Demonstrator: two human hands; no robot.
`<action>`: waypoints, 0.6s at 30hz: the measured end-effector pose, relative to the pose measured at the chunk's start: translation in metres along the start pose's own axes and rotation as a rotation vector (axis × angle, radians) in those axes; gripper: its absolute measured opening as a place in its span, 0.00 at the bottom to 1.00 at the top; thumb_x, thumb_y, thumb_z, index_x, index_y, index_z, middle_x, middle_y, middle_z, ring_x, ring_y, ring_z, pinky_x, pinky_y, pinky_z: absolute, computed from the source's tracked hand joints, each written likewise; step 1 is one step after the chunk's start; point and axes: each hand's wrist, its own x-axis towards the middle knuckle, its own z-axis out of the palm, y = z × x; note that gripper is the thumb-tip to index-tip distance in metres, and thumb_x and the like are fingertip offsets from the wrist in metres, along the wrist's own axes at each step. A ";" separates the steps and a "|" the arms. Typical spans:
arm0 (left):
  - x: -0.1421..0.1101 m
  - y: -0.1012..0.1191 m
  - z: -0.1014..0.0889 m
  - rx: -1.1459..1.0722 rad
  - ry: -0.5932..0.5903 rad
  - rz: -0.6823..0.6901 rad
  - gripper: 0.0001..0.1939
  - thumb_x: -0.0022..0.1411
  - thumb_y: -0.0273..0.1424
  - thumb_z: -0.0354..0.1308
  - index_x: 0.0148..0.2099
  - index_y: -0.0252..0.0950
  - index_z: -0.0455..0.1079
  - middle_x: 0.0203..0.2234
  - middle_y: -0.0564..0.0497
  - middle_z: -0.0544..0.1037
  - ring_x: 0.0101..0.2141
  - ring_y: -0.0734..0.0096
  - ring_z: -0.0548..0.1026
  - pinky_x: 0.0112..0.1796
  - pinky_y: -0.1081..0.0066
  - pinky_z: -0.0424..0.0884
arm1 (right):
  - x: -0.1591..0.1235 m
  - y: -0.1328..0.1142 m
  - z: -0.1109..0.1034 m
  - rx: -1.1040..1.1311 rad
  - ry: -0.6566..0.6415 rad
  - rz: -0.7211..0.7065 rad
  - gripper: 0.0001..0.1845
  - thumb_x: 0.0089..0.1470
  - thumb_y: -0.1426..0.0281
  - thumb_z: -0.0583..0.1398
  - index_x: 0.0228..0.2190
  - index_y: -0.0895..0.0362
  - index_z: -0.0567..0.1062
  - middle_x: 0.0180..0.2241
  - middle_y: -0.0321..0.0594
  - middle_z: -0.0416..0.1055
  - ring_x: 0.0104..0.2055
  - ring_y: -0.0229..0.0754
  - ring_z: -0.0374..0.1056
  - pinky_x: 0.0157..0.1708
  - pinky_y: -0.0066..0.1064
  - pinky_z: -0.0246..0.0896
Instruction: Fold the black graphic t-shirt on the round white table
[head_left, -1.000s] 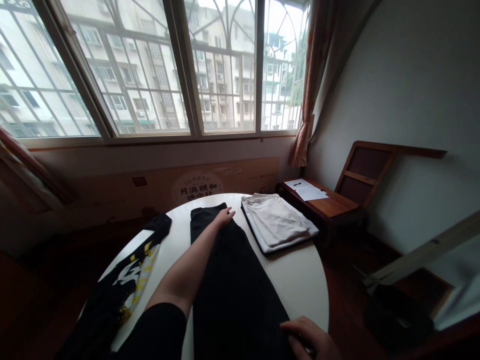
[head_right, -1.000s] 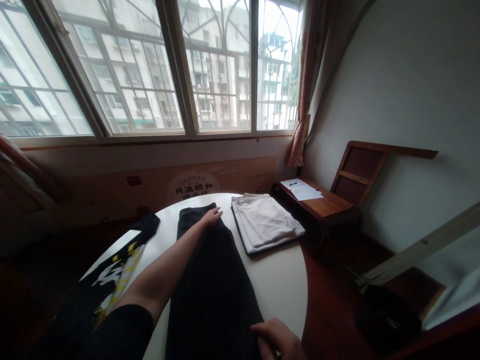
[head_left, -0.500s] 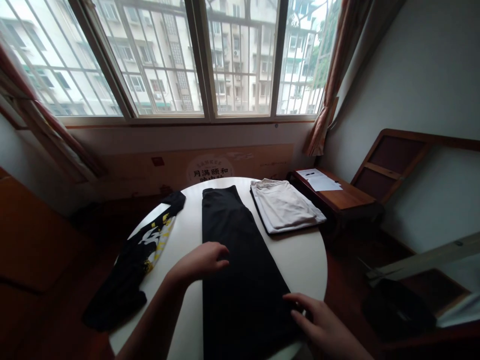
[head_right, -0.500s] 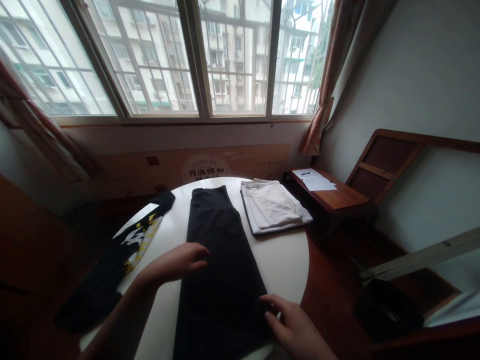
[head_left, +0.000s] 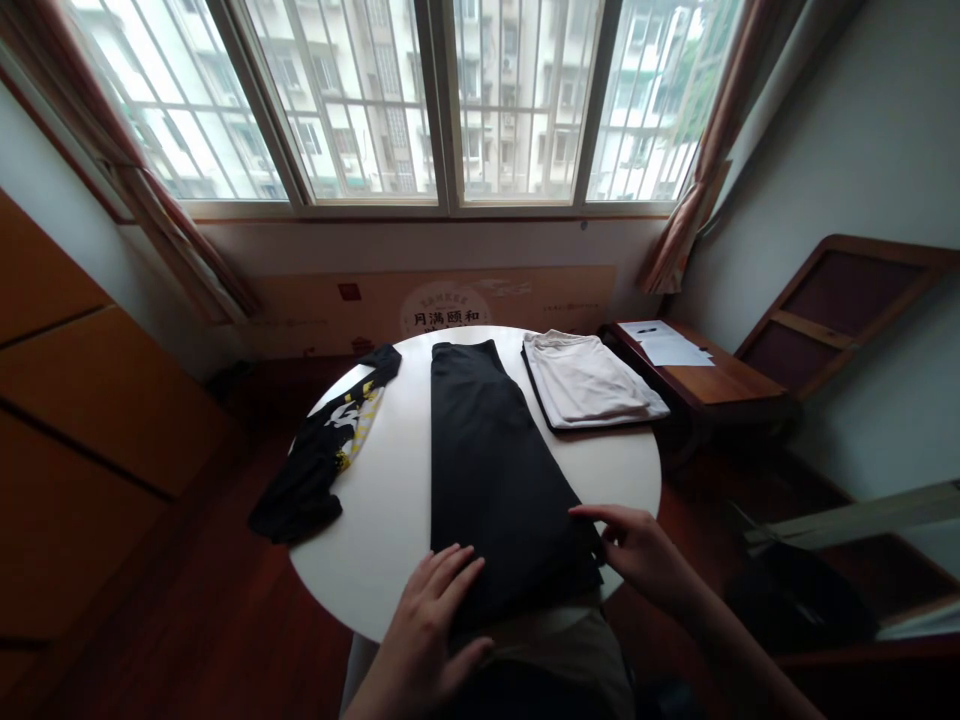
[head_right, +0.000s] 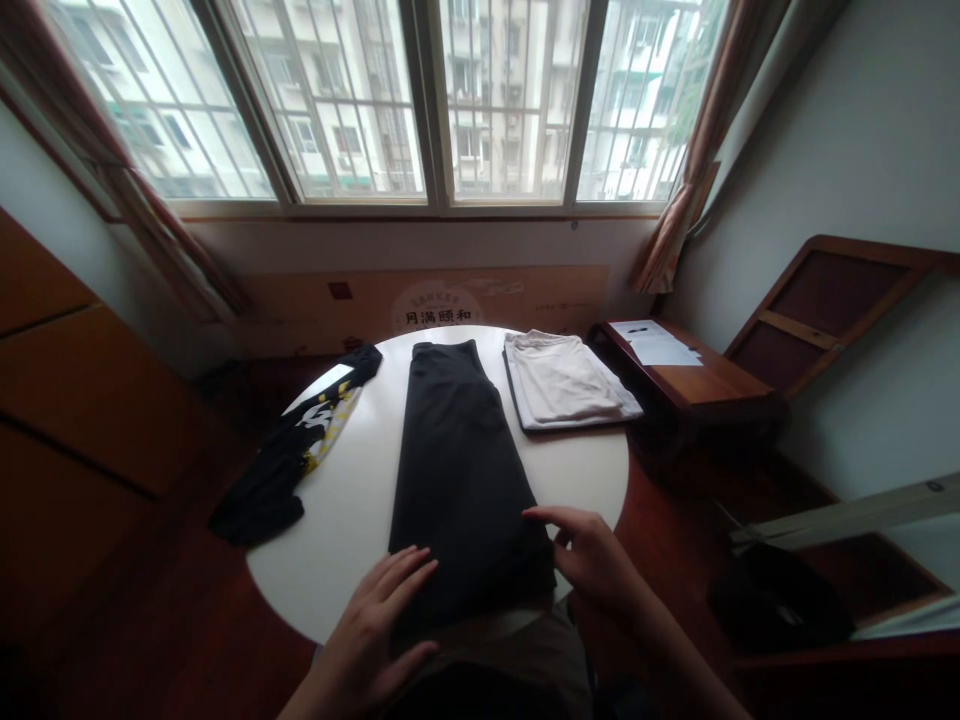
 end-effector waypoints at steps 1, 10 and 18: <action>0.002 0.003 0.002 0.009 0.027 0.008 0.42 0.56 0.42 0.67 0.70 0.53 0.58 0.64 0.44 0.68 0.63 0.42 0.66 0.62 0.40 0.63 | 0.004 -0.002 0.003 -0.049 0.039 -0.045 0.25 0.49 0.77 0.56 0.47 0.55 0.80 0.44 0.42 0.80 0.30 0.38 0.73 0.34 0.30 0.71; 0.014 0.016 0.020 0.085 0.130 0.002 0.43 0.48 0.17 0.53 0.66 0.52 0.65 0.59 0.49 0.74 0.57 0.48 0.71 0.61 0.42 0.65 | 0.008 -0.007 0.011 -0.222 0.110 -0.106 0.16 0.54 0.72 0.57 0.41 0.54 0.81 0.39 0.42 0.81 0.34 0.43 0.75 0.33 0.31 0.69; -0.007 -0.002 0.007 0.032 0.258 0.000 0.34 0.52 0.17 0.52 0.52 0.60 0.76 0.40 0.46 0.77 0.41 0.55 0.76 0.40 0.56 0.79 | -0.020 0.014 0.010 -0.235 -0.023 -0.129 0.23 0.55 0.76 0.54 0.48 0.51 0.81 0.41 0.42 0.81 0.43 0.46 0.77 0.42 0.33 0.71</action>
